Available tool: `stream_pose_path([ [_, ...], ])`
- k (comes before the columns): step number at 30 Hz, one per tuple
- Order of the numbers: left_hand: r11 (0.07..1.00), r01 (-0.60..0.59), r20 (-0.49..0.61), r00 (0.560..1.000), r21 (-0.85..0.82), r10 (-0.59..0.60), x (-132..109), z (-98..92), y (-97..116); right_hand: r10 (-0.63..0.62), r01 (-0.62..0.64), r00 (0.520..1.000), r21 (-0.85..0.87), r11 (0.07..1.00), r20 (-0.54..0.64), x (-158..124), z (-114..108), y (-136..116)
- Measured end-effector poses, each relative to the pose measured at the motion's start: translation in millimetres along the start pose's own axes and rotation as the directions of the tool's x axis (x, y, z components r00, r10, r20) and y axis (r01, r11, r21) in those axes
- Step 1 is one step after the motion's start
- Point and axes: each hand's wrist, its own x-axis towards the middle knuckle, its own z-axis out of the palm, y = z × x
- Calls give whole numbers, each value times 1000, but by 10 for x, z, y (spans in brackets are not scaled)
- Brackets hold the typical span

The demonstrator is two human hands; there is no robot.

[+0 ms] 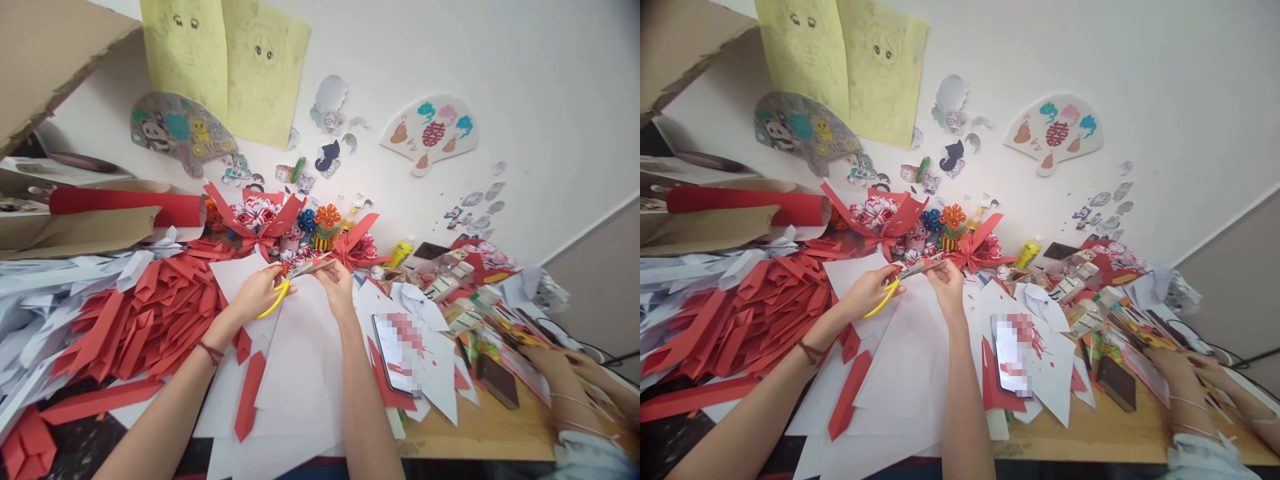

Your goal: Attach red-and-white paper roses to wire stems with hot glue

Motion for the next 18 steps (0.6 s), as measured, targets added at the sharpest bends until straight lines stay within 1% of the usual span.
stream_pose_path([
  [10, 998, -8, -14, 1000, -60, 7, 12, 26, -21, 4, -4, 998, -9, 1000, -56, 1, 14, 28],
  [18, 989, -19, -31, 999, -147, 15, -1, 48, 31, -23, 29, 994, 56, 998, -109, -16, 84, 96],
])
